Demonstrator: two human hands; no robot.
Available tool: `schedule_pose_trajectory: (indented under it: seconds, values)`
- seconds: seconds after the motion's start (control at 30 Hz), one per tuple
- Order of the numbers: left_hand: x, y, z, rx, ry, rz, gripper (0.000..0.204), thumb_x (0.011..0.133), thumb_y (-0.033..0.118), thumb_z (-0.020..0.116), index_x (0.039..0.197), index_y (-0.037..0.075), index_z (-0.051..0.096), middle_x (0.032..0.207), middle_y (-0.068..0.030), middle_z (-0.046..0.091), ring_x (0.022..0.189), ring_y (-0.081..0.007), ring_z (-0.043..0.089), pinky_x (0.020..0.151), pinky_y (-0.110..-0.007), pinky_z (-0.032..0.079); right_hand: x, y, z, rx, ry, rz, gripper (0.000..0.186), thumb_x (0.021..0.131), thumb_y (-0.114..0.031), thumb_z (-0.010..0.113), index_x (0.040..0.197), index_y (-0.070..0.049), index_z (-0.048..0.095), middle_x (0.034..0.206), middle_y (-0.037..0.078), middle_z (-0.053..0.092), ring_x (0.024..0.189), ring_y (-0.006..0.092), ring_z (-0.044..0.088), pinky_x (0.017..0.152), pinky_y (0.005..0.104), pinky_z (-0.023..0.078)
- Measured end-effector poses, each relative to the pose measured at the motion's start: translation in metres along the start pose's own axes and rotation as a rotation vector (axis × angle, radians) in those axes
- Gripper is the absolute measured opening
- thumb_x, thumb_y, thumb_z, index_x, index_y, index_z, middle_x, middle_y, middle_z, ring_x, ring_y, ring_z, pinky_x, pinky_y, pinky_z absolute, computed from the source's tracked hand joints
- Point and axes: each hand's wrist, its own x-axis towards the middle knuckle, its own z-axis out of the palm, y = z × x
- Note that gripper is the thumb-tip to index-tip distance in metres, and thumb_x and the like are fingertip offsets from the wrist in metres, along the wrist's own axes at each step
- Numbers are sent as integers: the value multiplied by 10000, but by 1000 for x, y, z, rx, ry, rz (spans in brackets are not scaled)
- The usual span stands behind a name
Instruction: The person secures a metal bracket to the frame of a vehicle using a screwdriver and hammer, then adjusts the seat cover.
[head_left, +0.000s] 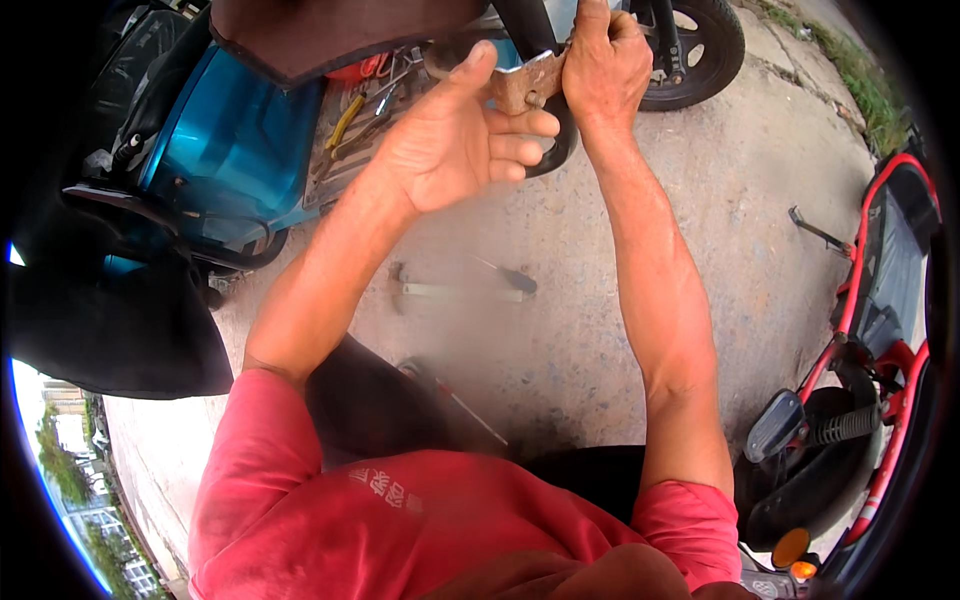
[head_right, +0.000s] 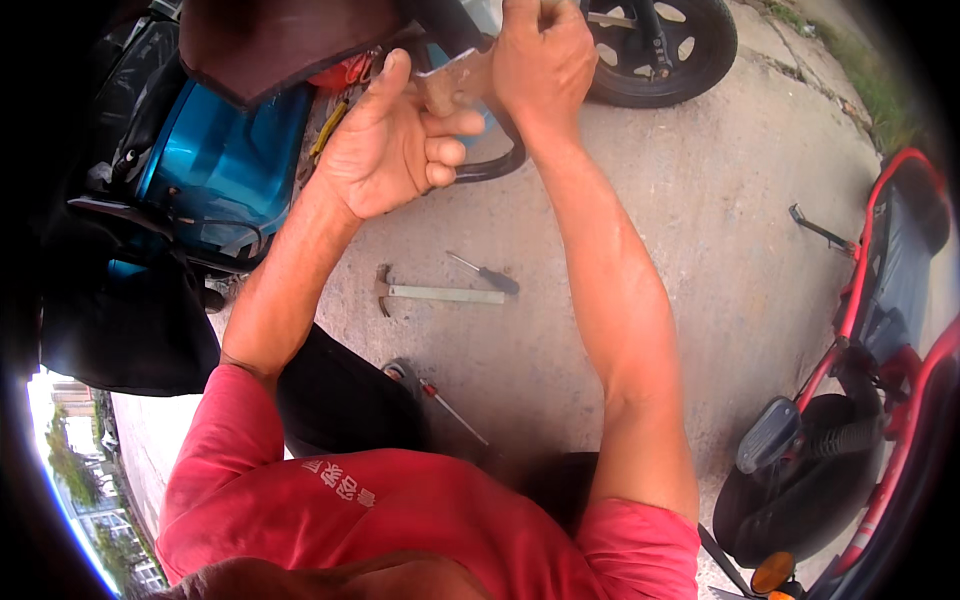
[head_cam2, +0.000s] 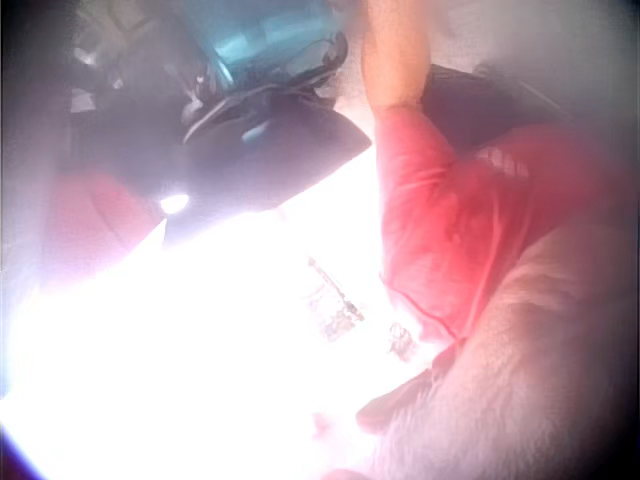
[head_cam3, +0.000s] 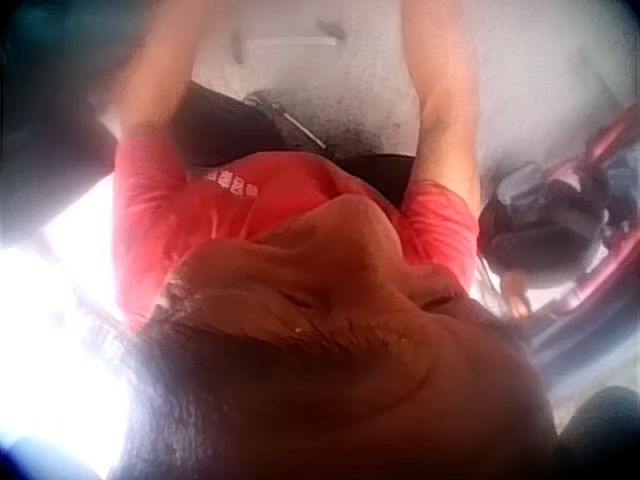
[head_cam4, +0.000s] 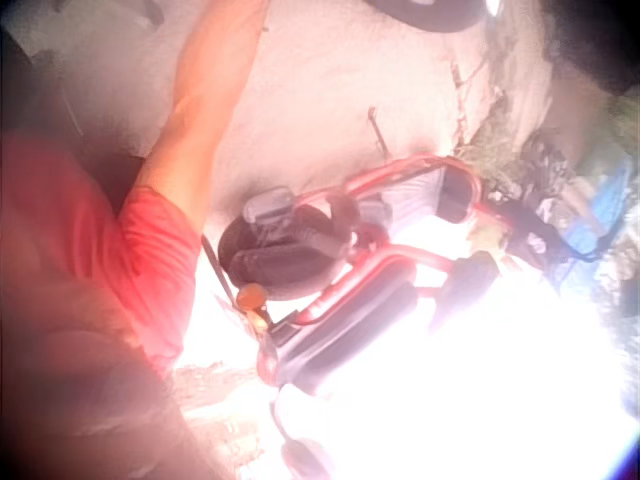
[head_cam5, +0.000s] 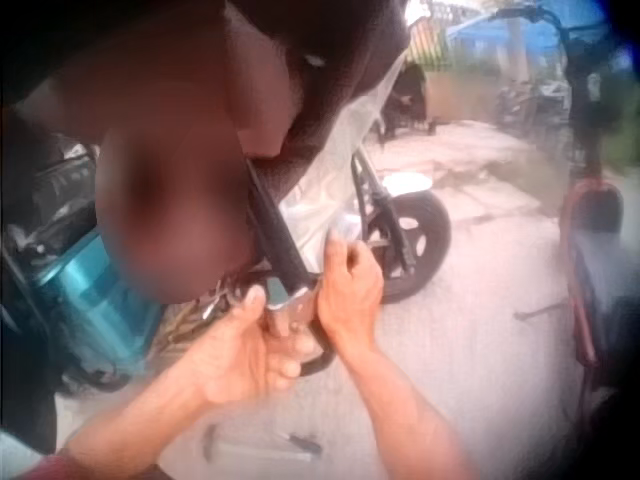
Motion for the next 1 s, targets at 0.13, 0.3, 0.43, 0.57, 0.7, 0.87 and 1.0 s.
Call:
schedule_pose_trajectory:
  seconds: [0.13,0.3,0.43,0.57,0.7,0.87,1.0]
  values:
    - [5,-4,3,23,60,61,478,1000,481,569,1189,45,627,981,-183,737,781,-184,736,614,-291,571,3,0,-2,46,-38,-28,513,990,-418,587,795,57,585,702,237,583,693,320,585,692,460,444]
    - [4,-1,10,-164,141,-55,386,946,467,630,802,111,663,938,-144,678,817,-212,652,599,-286,481,4,-6,-7,185,-105,55,492,999,-406,581,760,24,589,652,116,591,654,192,558,626,381,451]
    - [5,1,10,-138,130,-44,384,968,455,609,823,103,667,959,-171,702,782,-219,683,609,-307,532,4,25,-9,539,-152,263,463,1014,-447,531,798,-45,609,705,52,603,642,152,565,592,330,463]
    - [5,1,2,-169,77,-53,392,987,442,587,820,97,668,994,-191,724,753,-235,715,624,-335,585,-11,91,-14,465,-179,516,496,1000,-473,540,872,-11,663,752,56,667,657,160,583,615,310,434]
    - [8,-1,0,-131,70,-49,392,1003,440,552,965,71,679,993,-171,729,788,-233,722,619,-330,577,-93,184,-21,-202,-596,332,315,919,-321,624,1038,-35,685,873,141,723,808,261,697,748,389,535]
    - [6,3,-2,-261,-17,-139,488,1010,454,519,1203,20,627,1001,-166,731,820,-234,728,634,-318,570,-202,233,-49,-634,-1227,286,297,883,-264,665,1157,-154,703,1037,130,733,972,335,691,847,435,545]
    - [8,4,0,-206,18,-126,528,1006,462,522,1264,8,606,1020,-173,729,827,-244,734,648,-321,577,-243,253,-61,-726,-1392,217,310,878,-250,648,1171,-165,702,1124,133,711,1038,330,674,886,449,539]
